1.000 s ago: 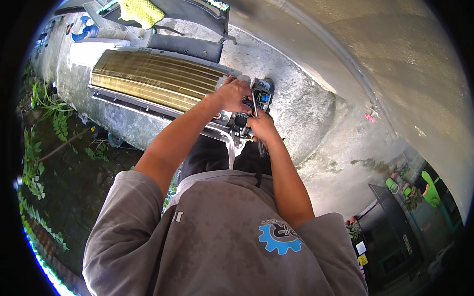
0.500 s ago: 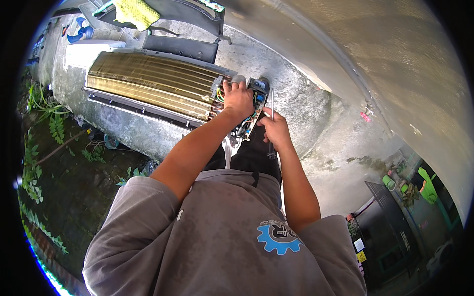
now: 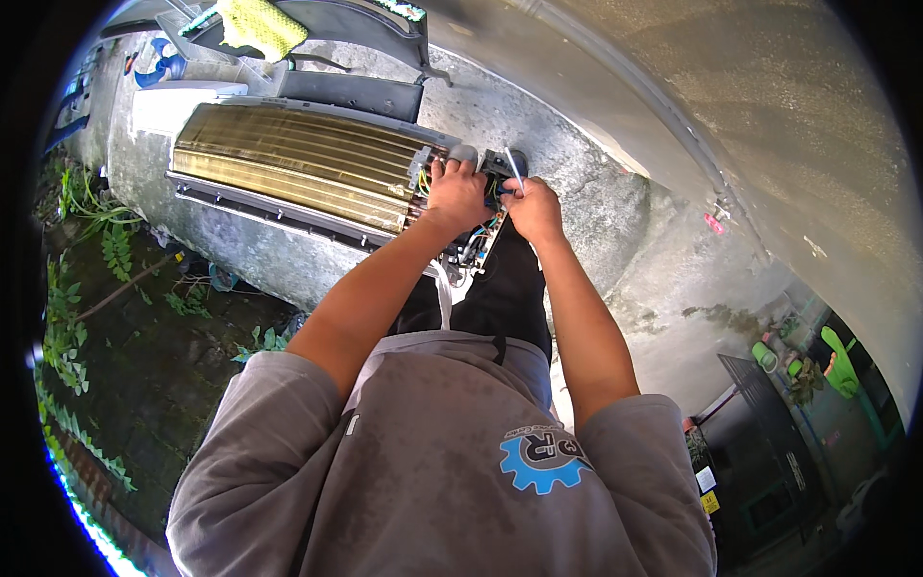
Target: The person uses a screwdriver to tighten screws on the internal wiring and components of a disassembled air conditioner unit. They work on multiple connection points and then secure a white plastic cover over the wiring area.
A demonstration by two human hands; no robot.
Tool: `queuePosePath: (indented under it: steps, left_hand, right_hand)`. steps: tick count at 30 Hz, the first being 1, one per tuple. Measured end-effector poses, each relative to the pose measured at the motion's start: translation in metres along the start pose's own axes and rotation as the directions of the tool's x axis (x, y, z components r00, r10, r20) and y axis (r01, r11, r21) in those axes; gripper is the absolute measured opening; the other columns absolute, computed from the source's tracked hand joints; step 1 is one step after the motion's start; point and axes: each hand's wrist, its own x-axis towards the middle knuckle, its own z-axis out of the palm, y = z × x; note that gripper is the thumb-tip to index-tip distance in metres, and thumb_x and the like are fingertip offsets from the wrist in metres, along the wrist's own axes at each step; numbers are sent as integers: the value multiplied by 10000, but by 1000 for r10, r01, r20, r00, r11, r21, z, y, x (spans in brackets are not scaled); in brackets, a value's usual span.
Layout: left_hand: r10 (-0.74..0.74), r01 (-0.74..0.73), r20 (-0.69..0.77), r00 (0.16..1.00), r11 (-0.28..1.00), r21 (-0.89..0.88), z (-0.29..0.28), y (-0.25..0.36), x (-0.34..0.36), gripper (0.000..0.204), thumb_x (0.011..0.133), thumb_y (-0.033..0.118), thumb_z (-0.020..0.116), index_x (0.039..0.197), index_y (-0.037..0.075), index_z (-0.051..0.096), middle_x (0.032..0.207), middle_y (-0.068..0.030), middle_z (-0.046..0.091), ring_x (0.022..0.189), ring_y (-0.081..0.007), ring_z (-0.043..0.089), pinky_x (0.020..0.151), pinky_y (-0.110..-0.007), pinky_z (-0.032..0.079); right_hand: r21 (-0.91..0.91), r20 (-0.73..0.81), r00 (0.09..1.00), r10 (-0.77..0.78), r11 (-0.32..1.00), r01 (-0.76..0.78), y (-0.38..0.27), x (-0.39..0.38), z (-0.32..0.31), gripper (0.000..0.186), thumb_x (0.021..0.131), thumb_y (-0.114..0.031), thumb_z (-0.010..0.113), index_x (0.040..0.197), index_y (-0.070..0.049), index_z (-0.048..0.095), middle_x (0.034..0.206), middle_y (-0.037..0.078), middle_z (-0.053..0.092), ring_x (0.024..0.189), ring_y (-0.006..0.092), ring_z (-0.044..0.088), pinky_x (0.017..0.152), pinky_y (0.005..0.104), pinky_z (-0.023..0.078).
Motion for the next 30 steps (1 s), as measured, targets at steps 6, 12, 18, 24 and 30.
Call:
queuePosePath:
  steps: [6, 12, 18, 24, 30]
  left_hand:
    - [168, -163, 250, 954, 986, -43, -29, -22, 3, 723, 822, 571, 813, 1364, 99, 735, 1519, -168, 606, 1498, -375, 476, 1261, -616, 335]
    - [313, -281, 316, 896, 949, -143, -35, -46, 14, 516, 882, 457, 752, 1323, 190, 777, 1421, -164, 682, 1411, -372, 569, 1228, -600, 379]
    - [351, -293, 293, 890, 930, -222, -31, -53, 23, 387, 939, 395, 676, 1248, 207, 814, 1259, -152, 769, 1272, -370, 680, 1159, -552, 465]
    - [320, -323, 341, 884, 945, -50, -26, -40, 29, 434, 986, 465, 618, 1214, 157, 819, 1326, -162, 750, 1309, -382, 670, 1150, -604, 469]
    - [104, -73, 242, 965, 988, -134, -27, -27, 19, 601, 877, 612, 734, 1276, 168, 801, 1430, -125, 699, 1448, -350, 544, 1247, -564, 365]
  right_hand:
    - [-51, -13, 995, -95, 994, 94, -12, -16, 13, 266, 890, -212, 786, 1141, -139, 835, 1076, 119, 734, 975, 333, 742, 886, 429, 592]
    - [-20, -9, 997, -79, 997, 79, -20, -25, 9, 252, 939, -296, 724, 1079, -126, 847, 1026, 146, 746, 958, 362, 748, 864, 443, 588]
    - [107, 151, 986, 67, 991, -84, -32, -13, 10, 368, 914, -453, 823, 1071, -120, 845, 890, 166, 785, 856, 359, 769, 795, 434, 592]
    - [-118, 6, 997, 77, 990, -76, -32, -42, 27, 177, 910, -275, 798, 1000, -127, 832, 931, 168, 791, 860, 369, 770, 805, 439, 602]
    - [-242, -149, 985, -90, 969, 52, -19, -54, 32, 140, 937, -260, 775, 1006, -140, 796, 964, 116, 663, 849, 363, 715, 772, 484, 587]
